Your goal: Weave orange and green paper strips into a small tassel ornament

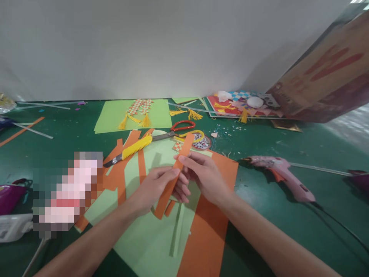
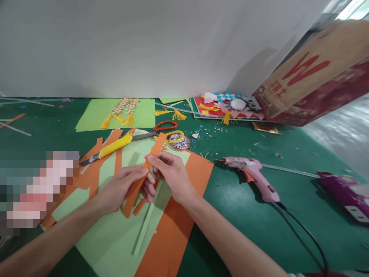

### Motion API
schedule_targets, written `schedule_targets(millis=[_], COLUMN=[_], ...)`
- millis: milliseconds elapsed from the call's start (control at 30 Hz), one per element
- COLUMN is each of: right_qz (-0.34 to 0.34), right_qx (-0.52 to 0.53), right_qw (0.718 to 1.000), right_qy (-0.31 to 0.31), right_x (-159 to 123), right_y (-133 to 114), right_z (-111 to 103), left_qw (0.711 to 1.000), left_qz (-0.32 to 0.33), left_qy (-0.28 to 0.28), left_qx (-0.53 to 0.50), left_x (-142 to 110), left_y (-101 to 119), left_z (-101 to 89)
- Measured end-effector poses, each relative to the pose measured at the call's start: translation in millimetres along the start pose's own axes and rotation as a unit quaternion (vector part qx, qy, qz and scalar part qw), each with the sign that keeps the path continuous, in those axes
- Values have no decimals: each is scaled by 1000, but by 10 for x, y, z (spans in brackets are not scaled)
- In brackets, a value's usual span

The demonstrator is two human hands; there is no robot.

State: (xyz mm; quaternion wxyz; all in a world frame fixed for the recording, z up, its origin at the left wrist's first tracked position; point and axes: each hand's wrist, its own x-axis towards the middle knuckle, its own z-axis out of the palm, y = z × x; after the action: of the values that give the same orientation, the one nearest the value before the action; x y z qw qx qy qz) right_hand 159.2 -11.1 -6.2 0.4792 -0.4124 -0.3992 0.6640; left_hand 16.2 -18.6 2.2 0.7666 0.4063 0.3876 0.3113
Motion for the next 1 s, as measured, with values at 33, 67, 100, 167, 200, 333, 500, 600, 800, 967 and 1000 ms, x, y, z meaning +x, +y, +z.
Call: schedule_targets(millis=[33,67,100,167,200,333,500,600,800,967,1000], right_qz=[8,17,25,29,26,6,-77,-90,-89,15,38], right_qx=[7,18,29,38,36,-12,-136,-139,-33,44,45], right_qw=[1000,1000,999,997,997,998,985,982,987,999,998], right_qy=[-4,-16,-32,-62,-70,-56,73,91,132,25,-17], right_x=[-4,-11,-19,-38,-46,-44,15,32,57,55,48], right_y=[0,0,0,-4,-7,-36,-84,-107,-169,-172,-158], right_z=[2,8,17,38,46,40,-21,-53,-104,-108,-104], left_qw=[1000,1000,1000,1000,999,999,999,999,998,988,986], left_qz=[-3,-4,1,17,24,18,-5,-11,-20,5,12], left_qy=[-4,-7,-7,-7,-9,-12,-19,-27,-66,-120,-131], left_qx=[6,13,17,25,28,29,42,37,-10,-92,-104], left_x=[0,1,3,6,6,-1,-17,-21,-32,-36,-34], left_y=[1,1,-1,-5,-7,-5,6,16,58,45,35], left_z=[-2,-6,-10,-19,-23,-26,-15,-9,8,-43,-59])
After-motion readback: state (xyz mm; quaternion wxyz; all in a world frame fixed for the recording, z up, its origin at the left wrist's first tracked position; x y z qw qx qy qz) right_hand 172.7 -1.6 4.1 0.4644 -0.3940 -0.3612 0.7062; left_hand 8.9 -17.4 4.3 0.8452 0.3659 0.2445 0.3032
